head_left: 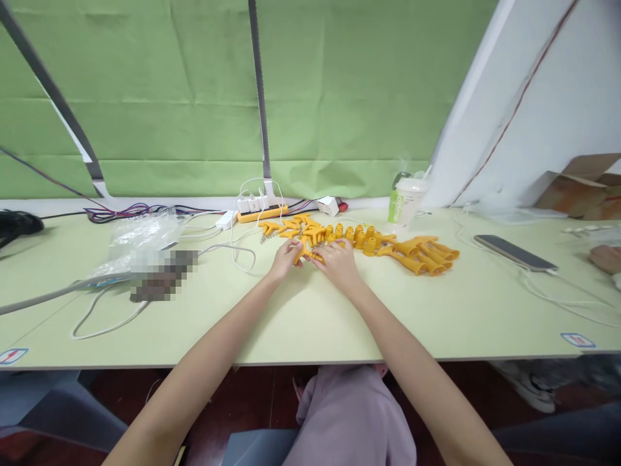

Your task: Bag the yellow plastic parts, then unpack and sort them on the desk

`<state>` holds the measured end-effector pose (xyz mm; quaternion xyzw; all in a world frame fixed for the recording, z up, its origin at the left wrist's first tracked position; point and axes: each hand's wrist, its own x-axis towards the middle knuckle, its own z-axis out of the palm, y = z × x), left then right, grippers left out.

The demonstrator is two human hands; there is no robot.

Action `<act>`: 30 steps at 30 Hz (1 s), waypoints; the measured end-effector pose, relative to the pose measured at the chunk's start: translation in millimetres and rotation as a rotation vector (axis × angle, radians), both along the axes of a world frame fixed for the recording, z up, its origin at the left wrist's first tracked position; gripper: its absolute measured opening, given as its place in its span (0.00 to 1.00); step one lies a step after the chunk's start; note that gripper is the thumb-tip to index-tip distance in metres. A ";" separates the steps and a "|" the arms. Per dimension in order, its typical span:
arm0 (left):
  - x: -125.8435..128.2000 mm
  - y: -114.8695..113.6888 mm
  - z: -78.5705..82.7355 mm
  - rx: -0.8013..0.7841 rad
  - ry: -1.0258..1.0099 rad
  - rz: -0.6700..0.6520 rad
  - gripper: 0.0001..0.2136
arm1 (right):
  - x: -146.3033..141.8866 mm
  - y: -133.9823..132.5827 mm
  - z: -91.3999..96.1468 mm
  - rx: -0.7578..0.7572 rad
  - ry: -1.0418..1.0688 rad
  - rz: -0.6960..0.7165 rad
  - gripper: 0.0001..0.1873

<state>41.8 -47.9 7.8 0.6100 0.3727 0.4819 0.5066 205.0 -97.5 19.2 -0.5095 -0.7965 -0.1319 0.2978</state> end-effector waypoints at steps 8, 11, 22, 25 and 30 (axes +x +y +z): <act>-14.2 10.9 -5.0 0.087 0.224 0.077 0.15 | 38.8 -2.4 20.8 0.095 0.017 -0.310 0.14; -29.9 23.0 -10.3 0.151 0.384 0.209 0.13 | 82.5 -0.4 35.9 0.163 0.105 -0.649 0.18; -42.0 43.0 -21.6 0.287 0.777 0.298 0.09 | 180.6 29.5 44.4 -0.338 -0.152 -1.080 0.12; -42.1 40.7 -19.2 0.291 0.793 0.295 0.09 | 178.5 25.2 51.9 -0.376 -0.086 -1.108 0.12; -41.9 36.5 -16.5 0.302 0.842 0.307 0.09 | 179.7 -3.5 113.9 0.188 0.233 -0.927 0.17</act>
